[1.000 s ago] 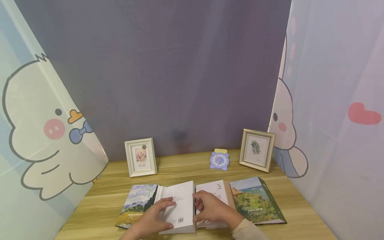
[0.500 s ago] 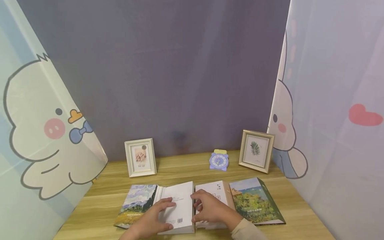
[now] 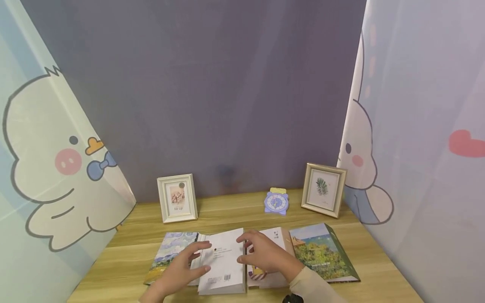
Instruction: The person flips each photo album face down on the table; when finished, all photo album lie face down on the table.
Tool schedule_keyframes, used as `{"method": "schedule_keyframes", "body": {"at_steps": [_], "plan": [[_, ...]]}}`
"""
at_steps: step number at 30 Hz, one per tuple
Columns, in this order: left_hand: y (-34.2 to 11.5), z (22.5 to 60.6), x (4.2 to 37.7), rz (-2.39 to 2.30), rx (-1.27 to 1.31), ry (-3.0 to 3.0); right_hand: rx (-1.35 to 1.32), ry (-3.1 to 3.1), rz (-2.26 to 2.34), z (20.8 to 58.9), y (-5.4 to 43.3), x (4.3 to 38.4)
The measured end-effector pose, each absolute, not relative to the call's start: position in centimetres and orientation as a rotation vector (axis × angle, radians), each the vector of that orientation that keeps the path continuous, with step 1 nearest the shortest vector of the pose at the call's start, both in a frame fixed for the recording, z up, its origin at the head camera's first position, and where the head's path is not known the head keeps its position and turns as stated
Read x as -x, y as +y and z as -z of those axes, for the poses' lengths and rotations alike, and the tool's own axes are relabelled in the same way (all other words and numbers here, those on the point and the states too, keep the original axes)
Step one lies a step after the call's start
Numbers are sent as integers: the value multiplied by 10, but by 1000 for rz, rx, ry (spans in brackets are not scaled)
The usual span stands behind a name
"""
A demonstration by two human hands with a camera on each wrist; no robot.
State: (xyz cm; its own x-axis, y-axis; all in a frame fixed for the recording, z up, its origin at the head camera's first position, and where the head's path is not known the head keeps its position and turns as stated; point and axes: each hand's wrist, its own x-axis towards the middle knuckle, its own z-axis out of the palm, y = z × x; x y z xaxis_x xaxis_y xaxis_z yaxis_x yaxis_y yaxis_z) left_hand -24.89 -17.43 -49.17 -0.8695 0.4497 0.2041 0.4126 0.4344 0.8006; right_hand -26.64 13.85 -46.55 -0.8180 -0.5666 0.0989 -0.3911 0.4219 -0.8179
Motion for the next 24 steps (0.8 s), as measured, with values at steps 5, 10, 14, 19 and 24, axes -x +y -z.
{"method": "schedule_keyframes", "body": {"at_steps": [5,10,14,19,24], "plan": [[-185,490,250,-1502,-665,2739,872,2518,1334,460,129,270],[-197,491,248,-1608,-587,2807,866,2566,1283,458,114,273],[-210,493,248,-1682,-582,2864,869,2583,1256,455,99,274],[-228,495,250,-1723,-549,2922,883,2590,1248,451,80,276],[-241,495,251,-1733,-517,2949,880,2593,1228,448,64,279]]}}
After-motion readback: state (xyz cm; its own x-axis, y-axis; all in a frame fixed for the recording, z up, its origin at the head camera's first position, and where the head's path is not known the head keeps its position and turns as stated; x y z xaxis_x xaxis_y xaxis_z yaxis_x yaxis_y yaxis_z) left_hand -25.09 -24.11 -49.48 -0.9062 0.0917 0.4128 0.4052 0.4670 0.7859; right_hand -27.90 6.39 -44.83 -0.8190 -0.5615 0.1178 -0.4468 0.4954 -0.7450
